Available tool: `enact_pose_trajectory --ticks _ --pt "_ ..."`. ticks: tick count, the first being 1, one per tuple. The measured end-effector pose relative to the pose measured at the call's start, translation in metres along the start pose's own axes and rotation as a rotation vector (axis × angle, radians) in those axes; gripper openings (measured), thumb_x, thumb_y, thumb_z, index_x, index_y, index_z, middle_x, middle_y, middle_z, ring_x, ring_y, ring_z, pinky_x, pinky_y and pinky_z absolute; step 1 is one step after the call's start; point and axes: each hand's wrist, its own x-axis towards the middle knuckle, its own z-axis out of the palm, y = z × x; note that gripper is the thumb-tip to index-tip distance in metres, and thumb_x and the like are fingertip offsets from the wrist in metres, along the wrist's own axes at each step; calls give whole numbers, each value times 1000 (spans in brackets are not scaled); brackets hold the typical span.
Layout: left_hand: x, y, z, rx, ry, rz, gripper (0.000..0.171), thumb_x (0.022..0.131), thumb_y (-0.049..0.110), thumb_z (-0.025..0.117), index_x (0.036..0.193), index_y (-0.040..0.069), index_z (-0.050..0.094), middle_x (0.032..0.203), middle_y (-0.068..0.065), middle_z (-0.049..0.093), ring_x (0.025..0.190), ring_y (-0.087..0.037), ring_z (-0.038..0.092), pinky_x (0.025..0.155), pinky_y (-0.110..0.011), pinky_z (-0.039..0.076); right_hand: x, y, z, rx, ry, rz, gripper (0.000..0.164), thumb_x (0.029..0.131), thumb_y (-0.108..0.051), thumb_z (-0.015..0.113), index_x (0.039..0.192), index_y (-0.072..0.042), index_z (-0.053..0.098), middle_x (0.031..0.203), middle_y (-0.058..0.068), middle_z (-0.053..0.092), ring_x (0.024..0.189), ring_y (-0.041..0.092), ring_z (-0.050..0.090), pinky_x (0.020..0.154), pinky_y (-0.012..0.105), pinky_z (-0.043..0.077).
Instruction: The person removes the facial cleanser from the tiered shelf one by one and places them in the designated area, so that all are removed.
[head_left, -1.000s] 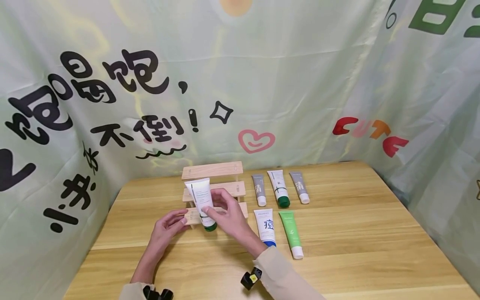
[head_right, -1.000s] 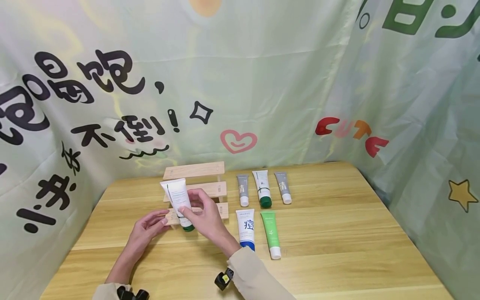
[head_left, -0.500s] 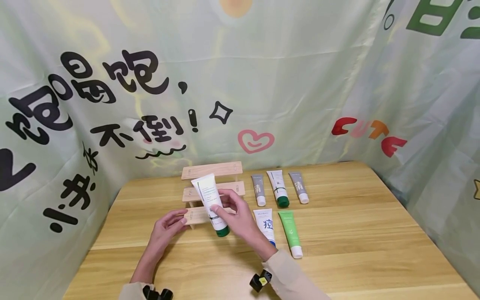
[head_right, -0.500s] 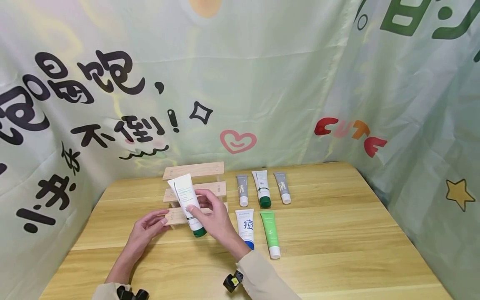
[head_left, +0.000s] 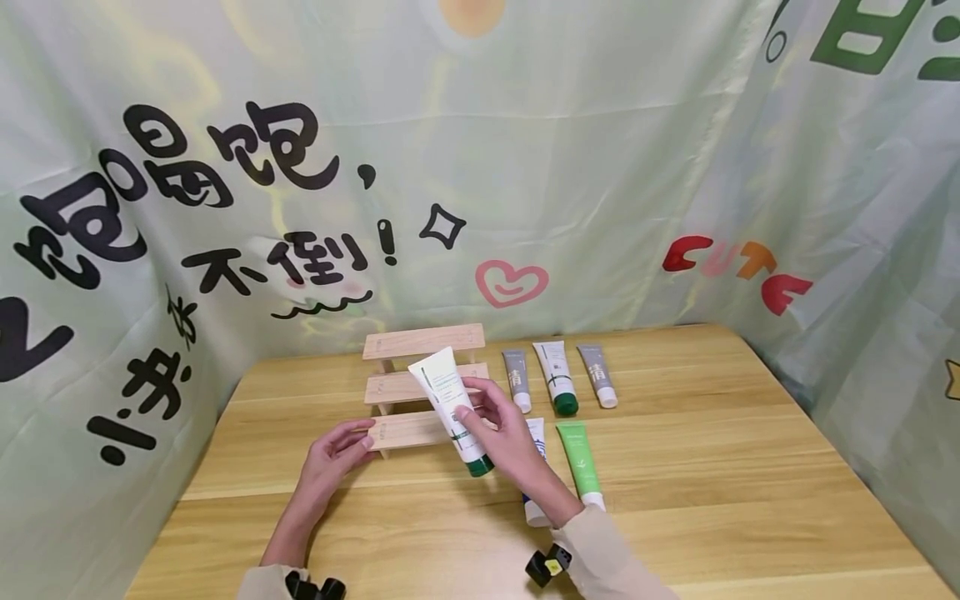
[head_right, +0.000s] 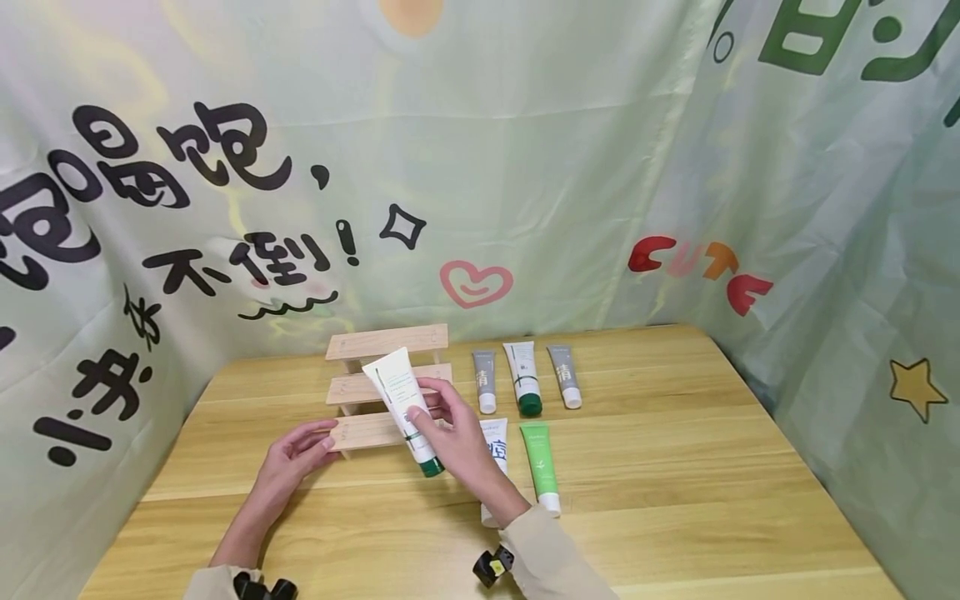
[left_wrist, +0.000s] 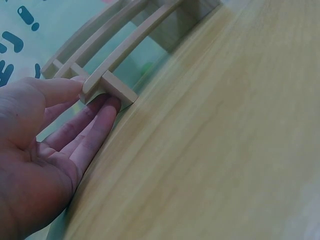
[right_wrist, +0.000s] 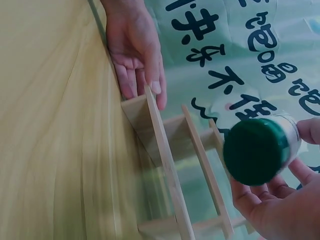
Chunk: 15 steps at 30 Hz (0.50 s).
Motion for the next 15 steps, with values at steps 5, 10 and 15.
enact_pose_trajectory --ticks 5,10,15 --pt "0 0 -1 3 -8 3 41 99 8 69 134 -9 58 126 -29 64 103 -19 71 90 -37 62 -7 0 -12 -37 -33 54 39 105 -14 60 143 -16 55 107 11 66 93 23 62 82 27 55" --pt "0 0 -2 2 -17 26 40 99 7 69 134 -9 59 126 -30 63 104 -18 70 91 -37 62 -12 0 -22 -36 -60 68 39 108 -15 54 147 -16 51 106 13 64 88 23 62 68 26 56" --pt "0 0 -1 -7 -32 32 39 99 5 67 134 -10 58 126 -31 63 104 -18 71 91 -37 62 -18 2 -33 -60 -53 78 41 109 -14 52 149 -17 50 109 12 65 96 23 61 74 27 56"
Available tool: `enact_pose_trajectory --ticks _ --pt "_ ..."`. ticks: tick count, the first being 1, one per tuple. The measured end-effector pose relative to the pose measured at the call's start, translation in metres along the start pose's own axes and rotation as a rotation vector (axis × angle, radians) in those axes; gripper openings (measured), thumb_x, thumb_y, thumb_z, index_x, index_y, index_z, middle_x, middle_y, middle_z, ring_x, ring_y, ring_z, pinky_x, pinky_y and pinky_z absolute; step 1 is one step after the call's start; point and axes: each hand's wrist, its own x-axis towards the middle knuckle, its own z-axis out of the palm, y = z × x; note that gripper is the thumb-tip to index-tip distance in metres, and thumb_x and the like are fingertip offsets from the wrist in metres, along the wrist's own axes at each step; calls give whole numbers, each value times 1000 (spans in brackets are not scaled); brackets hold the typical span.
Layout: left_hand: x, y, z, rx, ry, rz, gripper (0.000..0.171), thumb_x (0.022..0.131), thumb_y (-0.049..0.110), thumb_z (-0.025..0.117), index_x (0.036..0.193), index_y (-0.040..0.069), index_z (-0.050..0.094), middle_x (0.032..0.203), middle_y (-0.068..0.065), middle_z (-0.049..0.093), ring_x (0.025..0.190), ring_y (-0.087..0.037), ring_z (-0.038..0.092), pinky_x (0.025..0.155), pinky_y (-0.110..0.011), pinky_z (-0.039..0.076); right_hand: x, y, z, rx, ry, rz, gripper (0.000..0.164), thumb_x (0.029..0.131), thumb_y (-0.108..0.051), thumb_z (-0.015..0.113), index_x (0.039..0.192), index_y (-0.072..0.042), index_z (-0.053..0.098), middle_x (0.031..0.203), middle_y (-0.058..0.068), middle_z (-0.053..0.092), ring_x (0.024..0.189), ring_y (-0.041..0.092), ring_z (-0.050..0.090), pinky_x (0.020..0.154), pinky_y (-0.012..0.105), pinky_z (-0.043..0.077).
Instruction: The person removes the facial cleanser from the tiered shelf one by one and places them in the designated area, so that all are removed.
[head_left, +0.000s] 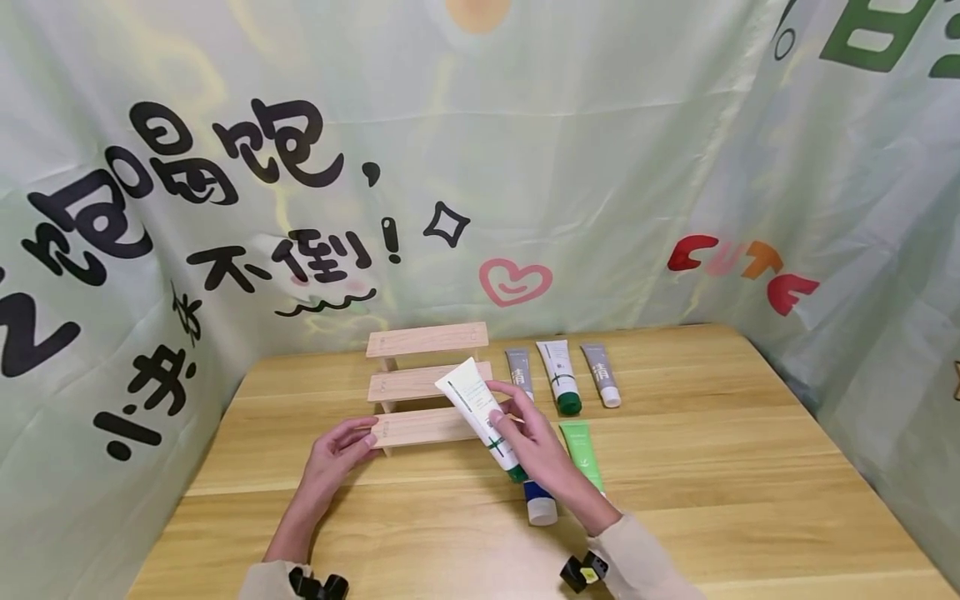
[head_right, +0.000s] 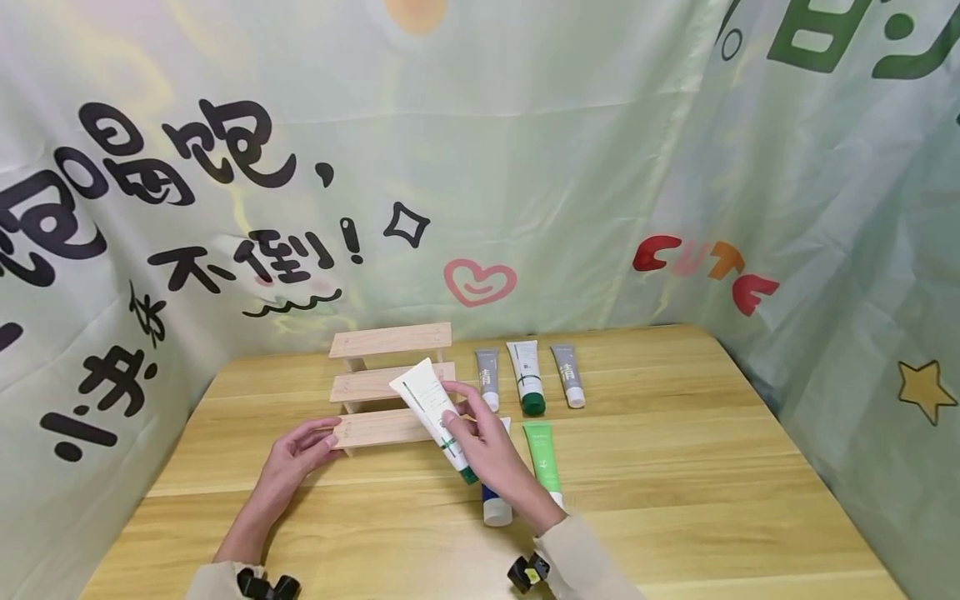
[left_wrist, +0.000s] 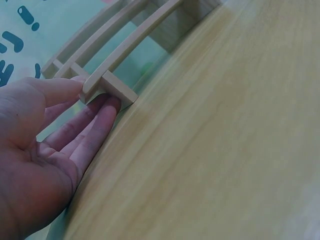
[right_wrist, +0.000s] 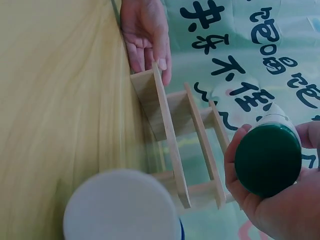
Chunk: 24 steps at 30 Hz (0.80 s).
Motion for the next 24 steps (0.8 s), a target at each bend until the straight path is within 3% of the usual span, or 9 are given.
enact_pose_trajectory --ticks 6,9,15,24 --pt "1 0 0 4 12 -4 39 99 7 69 133 -10 59 126 -32 63 104 -18 71 90 -37 62 -7 -2 -14 -25 14 46 46 106 -13 56 150 -22 48 121 11 63 108 24 58 86 28 55" --pt "2 0 0 5 8 -5 40 99 7 68 134 -11 58 127 -34 62 104 -17 70 90 -36 62 -11 -1 -23 -44 7 25 50 104 -11 61 151 -24 48 129 10 61 113 26 58 91 29 54" --pt "3 1 1 6 -8 22 40 100 6 66 134 -13 56 127 -36 61 104 -16 70 89 -35 62 -20 3 -41 -81 -9 -78 52 102 -12 64 151 -24 49 126 13 61 104 29 64 81 28 58" --pt "1 0 0 18 12 -2 40 99 8 69 133 -10 59 126 -30 64 104 -18 71 89 -36 62 -32 7 -59 -122 40 -93 53 101 -8 66 150 -18 49 125 17 63 105 30 66 83 28 60"
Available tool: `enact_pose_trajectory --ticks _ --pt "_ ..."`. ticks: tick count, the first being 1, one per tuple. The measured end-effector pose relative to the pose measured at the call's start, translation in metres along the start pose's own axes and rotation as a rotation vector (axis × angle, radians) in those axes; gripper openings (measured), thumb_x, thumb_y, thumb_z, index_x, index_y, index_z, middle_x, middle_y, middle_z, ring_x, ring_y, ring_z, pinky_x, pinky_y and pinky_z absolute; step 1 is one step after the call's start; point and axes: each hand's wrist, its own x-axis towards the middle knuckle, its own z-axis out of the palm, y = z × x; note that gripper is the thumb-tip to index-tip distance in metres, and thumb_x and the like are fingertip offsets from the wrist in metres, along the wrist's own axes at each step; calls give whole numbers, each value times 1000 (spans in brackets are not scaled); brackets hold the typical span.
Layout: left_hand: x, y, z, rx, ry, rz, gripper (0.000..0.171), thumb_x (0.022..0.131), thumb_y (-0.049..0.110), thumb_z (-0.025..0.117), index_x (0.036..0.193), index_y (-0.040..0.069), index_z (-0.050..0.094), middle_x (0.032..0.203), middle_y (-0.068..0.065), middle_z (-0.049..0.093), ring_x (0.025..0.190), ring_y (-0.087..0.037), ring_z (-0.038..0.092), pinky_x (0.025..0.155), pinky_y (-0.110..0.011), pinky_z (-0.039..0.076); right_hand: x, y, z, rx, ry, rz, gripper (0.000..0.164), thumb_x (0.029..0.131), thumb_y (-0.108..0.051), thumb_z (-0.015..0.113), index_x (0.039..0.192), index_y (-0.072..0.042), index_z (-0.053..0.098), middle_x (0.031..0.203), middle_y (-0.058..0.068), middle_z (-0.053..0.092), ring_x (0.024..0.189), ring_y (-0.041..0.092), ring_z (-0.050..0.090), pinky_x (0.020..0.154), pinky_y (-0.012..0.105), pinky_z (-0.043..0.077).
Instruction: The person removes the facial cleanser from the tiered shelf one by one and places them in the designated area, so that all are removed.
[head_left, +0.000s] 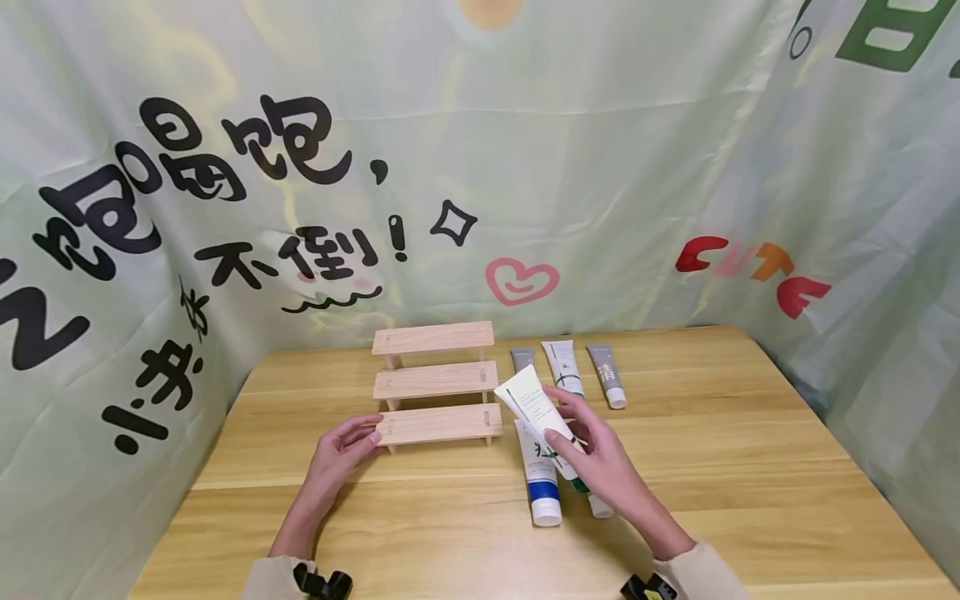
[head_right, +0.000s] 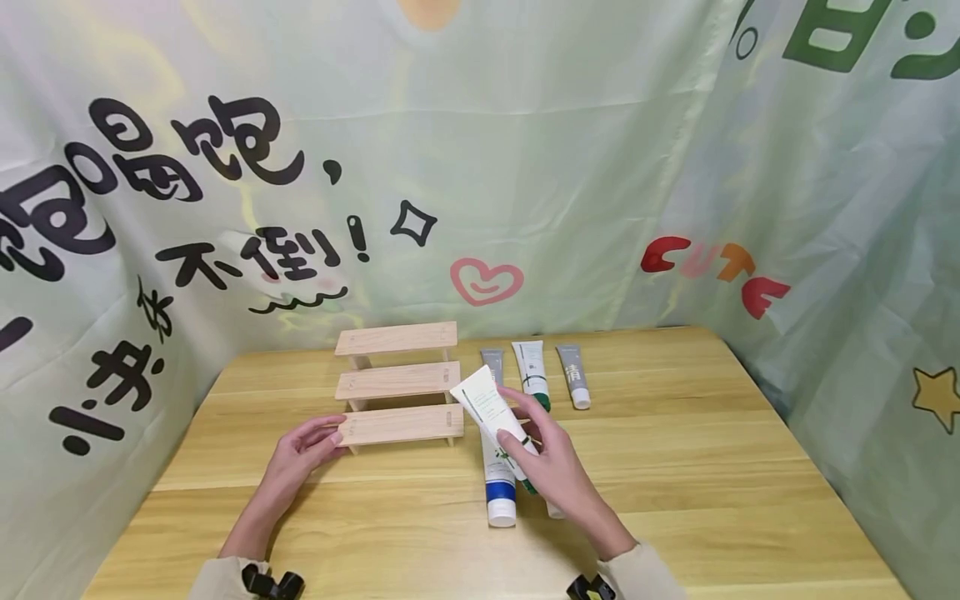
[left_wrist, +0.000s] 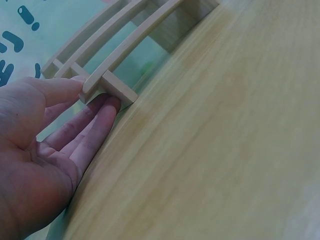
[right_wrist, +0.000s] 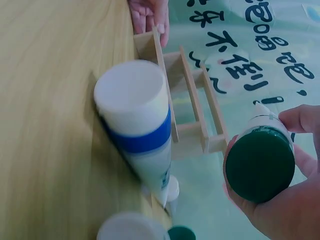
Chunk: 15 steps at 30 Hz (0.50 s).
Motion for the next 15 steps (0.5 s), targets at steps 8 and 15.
enact_pose_trajectory --ticks 8,15 --pt "1 -1 0 -7 9 -22 39 99 7 69 133 -9 59 127 -31 62 104 -19 71 90 -37 62 -9 4 -18 -62 66 28 54 100 -5 65 150 -19 50 118 17 64 102 28 66 75 28 61" --pt "0 1 2 -3 9 -21 41 99 9 69 134 -10 58 128 -34 61 103 -17 70 89 -34 62 -13 12 -34 -253 120 -16 58 99 -3 66 151 -22 49 127 14 66 99 23 63 68 26 59"
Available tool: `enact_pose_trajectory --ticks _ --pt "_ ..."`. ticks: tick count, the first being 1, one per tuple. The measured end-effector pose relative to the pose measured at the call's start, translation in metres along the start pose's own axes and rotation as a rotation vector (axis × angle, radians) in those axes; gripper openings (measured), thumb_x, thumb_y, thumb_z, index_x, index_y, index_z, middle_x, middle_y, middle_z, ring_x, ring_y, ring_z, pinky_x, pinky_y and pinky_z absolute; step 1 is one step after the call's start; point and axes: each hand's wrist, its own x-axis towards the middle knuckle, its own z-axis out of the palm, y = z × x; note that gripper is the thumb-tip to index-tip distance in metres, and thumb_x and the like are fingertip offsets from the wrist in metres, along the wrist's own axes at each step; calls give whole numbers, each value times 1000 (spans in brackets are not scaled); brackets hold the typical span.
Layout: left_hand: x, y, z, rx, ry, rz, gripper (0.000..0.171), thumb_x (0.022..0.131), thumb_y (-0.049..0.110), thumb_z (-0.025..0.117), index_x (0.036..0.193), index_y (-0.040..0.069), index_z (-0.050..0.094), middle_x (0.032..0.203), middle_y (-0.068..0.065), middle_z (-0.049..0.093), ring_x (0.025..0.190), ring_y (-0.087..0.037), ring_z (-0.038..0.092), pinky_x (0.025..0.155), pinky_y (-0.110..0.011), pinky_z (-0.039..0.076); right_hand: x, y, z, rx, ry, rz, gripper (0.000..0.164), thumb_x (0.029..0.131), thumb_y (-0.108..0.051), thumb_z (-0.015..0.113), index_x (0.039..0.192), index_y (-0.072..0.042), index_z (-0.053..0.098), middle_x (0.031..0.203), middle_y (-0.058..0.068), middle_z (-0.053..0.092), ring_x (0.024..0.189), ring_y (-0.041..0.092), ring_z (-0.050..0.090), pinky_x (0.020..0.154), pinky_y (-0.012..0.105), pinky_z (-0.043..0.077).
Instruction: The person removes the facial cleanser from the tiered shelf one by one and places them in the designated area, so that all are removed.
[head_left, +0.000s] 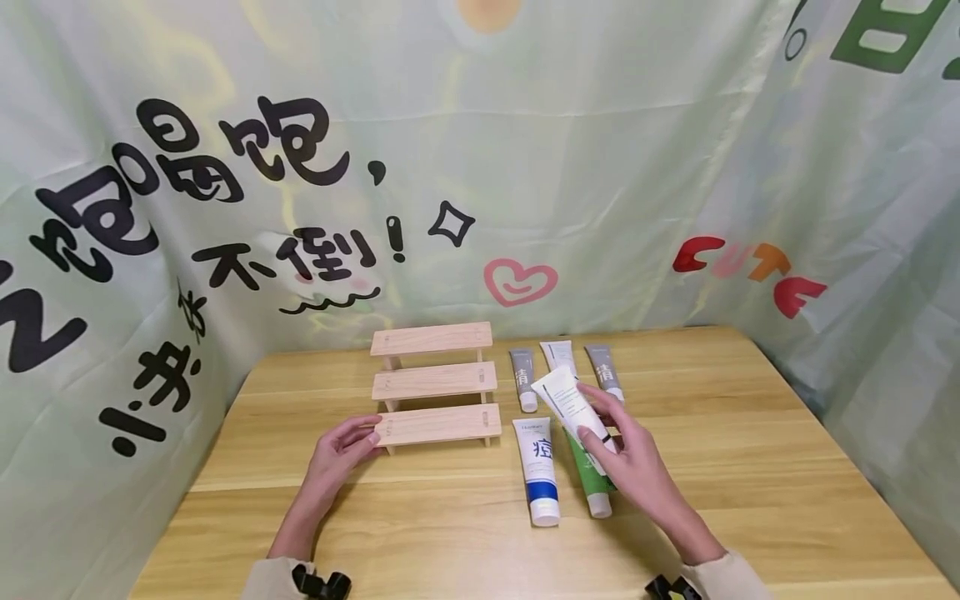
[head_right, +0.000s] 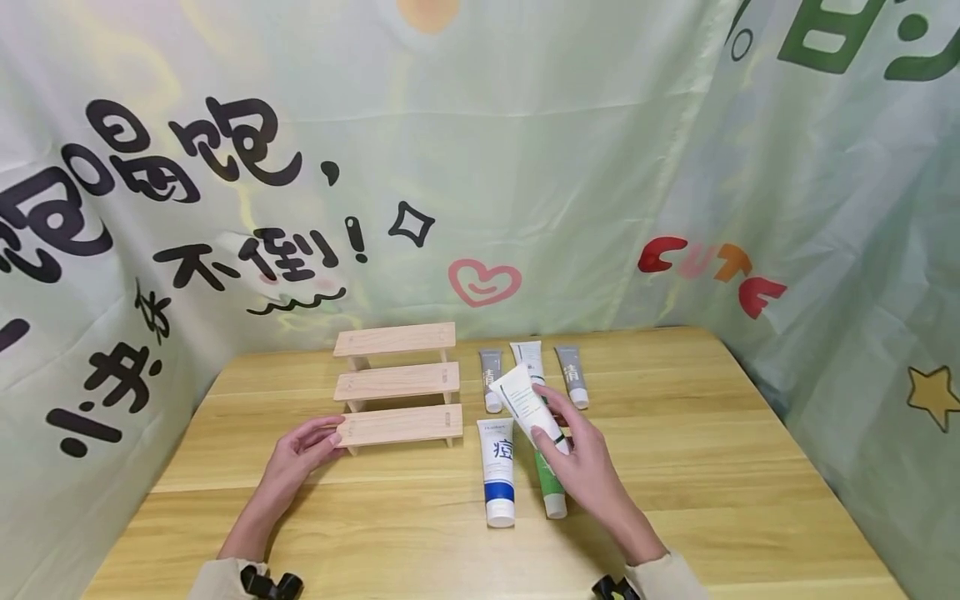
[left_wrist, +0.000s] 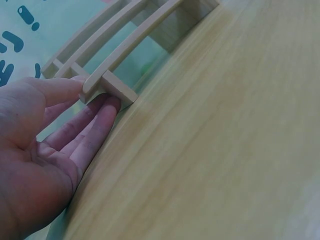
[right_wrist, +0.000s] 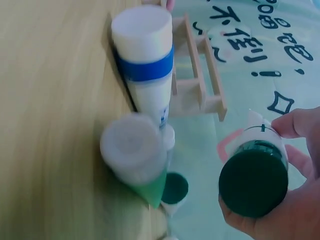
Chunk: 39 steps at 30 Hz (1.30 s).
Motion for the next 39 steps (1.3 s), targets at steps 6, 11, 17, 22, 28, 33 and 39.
enact_pose_trajectory --ticks 6,11,17,22,28,33,39 --pt "-1 0 0 -6 5 6 40 99 6 68 133 -12 58 127 -35 61 103 -18 71 89 -36 62 0 9 -9 -108 22 14 58 98 -6 68 150 -21 50 125 14 68 101 25 61 69 25 58" --pt "2 1 2 -11 -7 13 39 99 7 69 132 -11 59 126 -32 63 103 -19 71 89 -36 62 -5 16 -18 -156 11 59 57 97 -11 70 150 -19 50 118 16 69 97 28 65 67 26 57" --pt "2 0 2 -2 -2 15 39 99 7 69 132 -11 59 125 -32 64 102 -19 71 89 -36 62 -10 31 -28 -204 -1 97 57 94 -11 73 147 -18 50 105 13 69 90 25 66 63 25 58" --pt "-1 -1 0 5 29 -4 39 98 7 70 132 -10 60 124 -31 64 102 -18 71 89 -35 62 -9 40 -34 -242 -17 129 59 94 -12 73 147 -16 48 105 16 69 88 25 65 63 28 57" --pt "0 -2 0 16 16 -3 40 99 9 70 133 -9 60 126 -30 64 103 -18 71 89 -35 62 -13 44 -40 -264 -70 205 61 94 -15 73 148 -15 45 106 17 68 89 25 64 64 29 56" --pt "1 -1 0 12 15 -11 40 99 9 70 133 -9 60 126 -31 64 102 -17 71 89 -34 62 -14 48 -42 -281 -98 237 62 93 -14 74 148 -13 44 102 15 67 87 22 64 65 30 55" --pt "0 1 -1 14 20 -27 41 99 10 70 134 -8 60 126 -32 63 103 -17 70 90 -34 62 -13 51 -43 -292 -135 284 63 93 -16 74 147 -12 42 101 14 66 85 22 62 65 31 54"
